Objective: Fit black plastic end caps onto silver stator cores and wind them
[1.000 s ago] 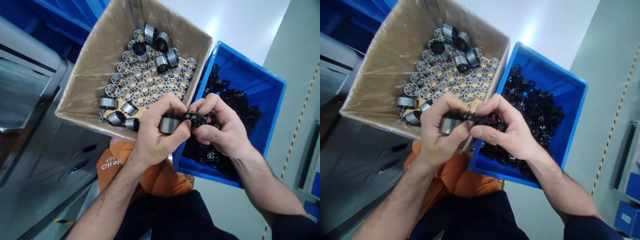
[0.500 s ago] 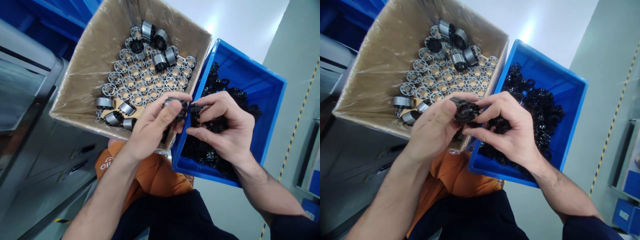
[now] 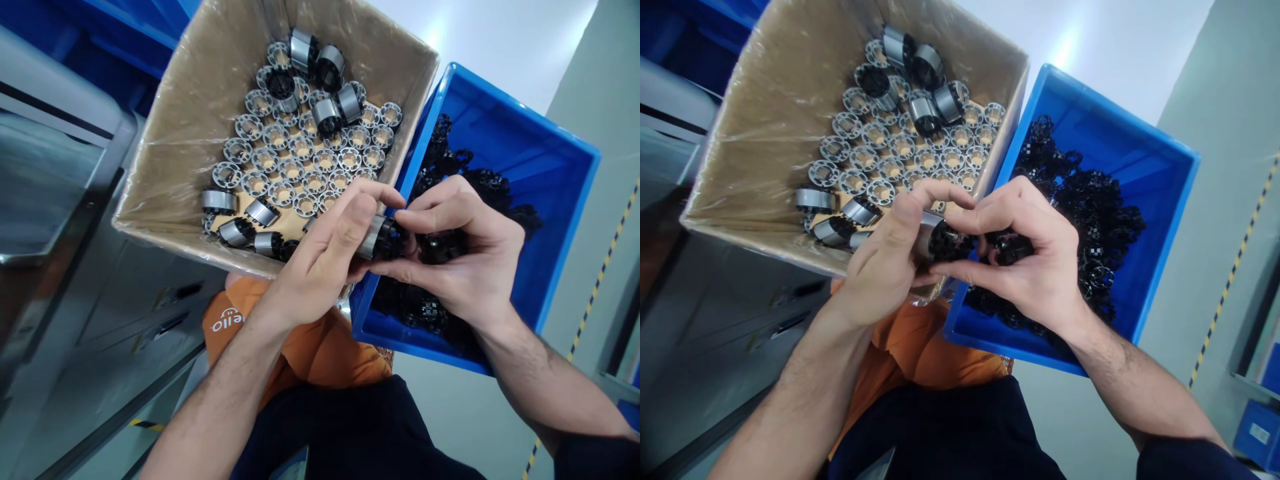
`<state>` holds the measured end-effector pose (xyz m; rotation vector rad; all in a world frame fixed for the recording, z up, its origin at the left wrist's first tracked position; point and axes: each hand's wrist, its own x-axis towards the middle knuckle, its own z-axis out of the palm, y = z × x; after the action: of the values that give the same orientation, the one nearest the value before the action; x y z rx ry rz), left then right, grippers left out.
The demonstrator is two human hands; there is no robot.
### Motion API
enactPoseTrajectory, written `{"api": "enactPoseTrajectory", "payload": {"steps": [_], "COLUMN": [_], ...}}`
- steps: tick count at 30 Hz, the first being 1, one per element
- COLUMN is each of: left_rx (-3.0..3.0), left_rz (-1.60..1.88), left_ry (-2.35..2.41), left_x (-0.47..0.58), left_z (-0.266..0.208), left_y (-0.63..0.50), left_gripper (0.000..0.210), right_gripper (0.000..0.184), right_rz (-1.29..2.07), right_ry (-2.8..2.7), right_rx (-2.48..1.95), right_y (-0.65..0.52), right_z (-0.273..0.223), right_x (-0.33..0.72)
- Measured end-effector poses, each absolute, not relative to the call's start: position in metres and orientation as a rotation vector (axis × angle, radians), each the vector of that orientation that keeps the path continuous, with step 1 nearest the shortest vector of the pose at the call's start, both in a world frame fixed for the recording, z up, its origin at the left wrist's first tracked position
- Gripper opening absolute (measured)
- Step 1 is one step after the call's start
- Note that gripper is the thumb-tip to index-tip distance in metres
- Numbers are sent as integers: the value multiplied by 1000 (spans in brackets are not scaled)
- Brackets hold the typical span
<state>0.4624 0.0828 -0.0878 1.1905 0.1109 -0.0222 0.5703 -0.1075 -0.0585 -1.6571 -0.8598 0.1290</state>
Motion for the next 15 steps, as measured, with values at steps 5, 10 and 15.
{"api": "enactPoseTrajectory", "payload": {"steps": [5,10,15], "left_rx": [1126,1223,1221], "left_rz": [-54,-40,-101], "left_ry": [132,114,132], "left_x": [467,468,469], "left_z": [-89,-92,-85], "left_y": [83,86,84], "left_gripper": [76,75,80], "right_gripper": [36,33,25], "right_rz": [153,166,70], "right_ry": [-841,-840,-863], "right_rx": [-1690,-1673,-1674], "right_y": [-108,-104,-99], "right_z": [-57,-60,-65], "right_x": [568,564,557]}}
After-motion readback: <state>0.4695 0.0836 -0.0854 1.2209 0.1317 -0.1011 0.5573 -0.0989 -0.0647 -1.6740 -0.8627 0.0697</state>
